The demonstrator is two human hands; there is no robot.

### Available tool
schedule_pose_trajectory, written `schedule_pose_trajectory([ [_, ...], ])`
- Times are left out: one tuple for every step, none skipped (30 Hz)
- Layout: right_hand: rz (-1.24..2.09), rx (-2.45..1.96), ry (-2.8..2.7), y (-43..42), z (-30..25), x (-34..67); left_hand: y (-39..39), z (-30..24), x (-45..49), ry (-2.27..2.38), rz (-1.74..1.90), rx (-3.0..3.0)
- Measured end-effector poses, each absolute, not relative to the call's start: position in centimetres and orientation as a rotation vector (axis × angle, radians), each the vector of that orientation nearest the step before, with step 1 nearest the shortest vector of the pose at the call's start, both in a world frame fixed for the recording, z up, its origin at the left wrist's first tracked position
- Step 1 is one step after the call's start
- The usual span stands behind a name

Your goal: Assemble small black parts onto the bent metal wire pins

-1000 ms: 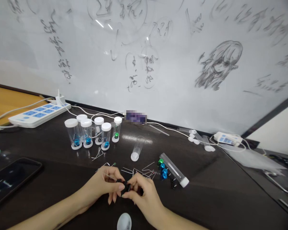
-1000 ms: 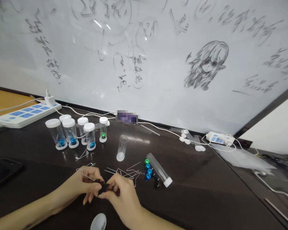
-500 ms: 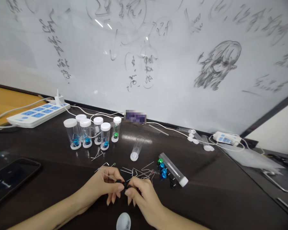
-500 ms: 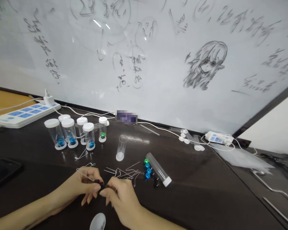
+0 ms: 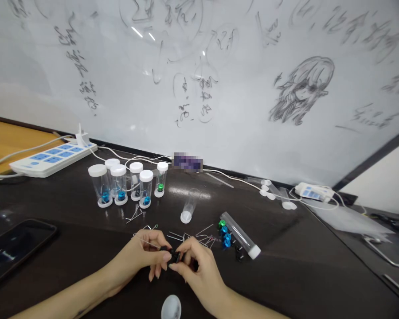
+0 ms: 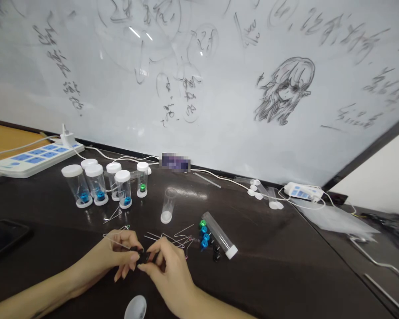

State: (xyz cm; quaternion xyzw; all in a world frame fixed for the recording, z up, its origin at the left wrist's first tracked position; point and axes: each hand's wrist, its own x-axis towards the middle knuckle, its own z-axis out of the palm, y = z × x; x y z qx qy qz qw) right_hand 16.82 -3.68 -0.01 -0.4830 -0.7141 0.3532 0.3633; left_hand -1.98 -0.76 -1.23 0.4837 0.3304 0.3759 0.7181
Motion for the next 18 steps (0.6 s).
schedule_pose_trajectory([
  [0.914, -1.241, -1.832, -3.68, -0.01, 16.80, -0.78, -1.21, -1.97, 0.731, 0.828, 1.069],
  [0.926, -1.236, -1.828, -3.69, -0.01, 16.80, -0.79, -1.18, -1.95, 0.730, 0.824, 1.068],
  [0.938, -1.229, -1.826, -3.71, -0.02, 16.79, -0.80, -1.16, -1.94, 0.726, 0.821, 1.066],
  [0.946, -1.223, -1.825, -3.72, -0.04, 16.80, -0.80, -1.13, -1.93, 0.724, 0.820, 1.065],
  [0.948, -1.219, -1.824, -3.74, -0.07, 16.80, -0.80, -1.10, -1.93, 0.723, 0.819, 1.066],
  [0.940, -1.216, -1.825, -3.75, -0.11, 16.80, -0.80, -1.07, -1.93, 0.726, 0.818, 1.069],
  [0.926, -1.215, -1.827, -3.76, -0.14, 16.80, -0.81, -1.05, -1.93, 0.728, 0.817, 1.074],
  [0.908, -1.214, -1.830, -3.76, -0.18, 16.80, -0.82, -1.04, -1.94, 0.731, 0.815, 1.078],
  [0.889, -1.213, -1.833, -3.77, -0.20, 16.79, -0.83, -1.06, -1.96, 0.731, 0.814, 1.082],
  [0.875, -1.211, -1.837, -3.77, -0.20, 16.80, -0.85, -1.09, -1.98, 0.729, 0.811, 1.083],
  [0.869, -1.210, -1.840, -3.78, -0.18, 16.81, -0.86, -1.13, -2.00, 0.725, 0.810, 1.081],
  [0.874, -1.209, -1.842, -3.79, -0.14, 16.84, -0.87, -1.18, -2.01, 0.721, 0.810, 1.077],
  [0.894, -1.206, -1.846, -3.81, -0.09, 16.87, -0.87, -1.23, -2.03, 0.719, 0.808, 1.070],
  [0.926, -1.200, -1.854, -3.83, -0.04, 16.91, -0.87, -1.26, -2.03, 0.718, 0.807, 1.064],
  [0.967, -1.188, -1.866, -3.85, 0.01, 16.94, -0.86, -1.28, -2.03, 0.720, 0.805, 1.061],
  [1.006, -1.176, -1.880, -3.86, 0.06, 16.97, -0.85, -1.27, -2.02, 0.724, 0.805, 1.061],
  [1.034, -1.168, -1.892, -3.88, 0.08, 16.98, -0.83, -1.25, -2.01, 0.730, 0.805, 1.064],
  [1.043, -1.167, -1.898, -3.88, 0.07, 16.97, -0.81, -1.21, -1.99, 0.736, 0.807, 1.068],
])
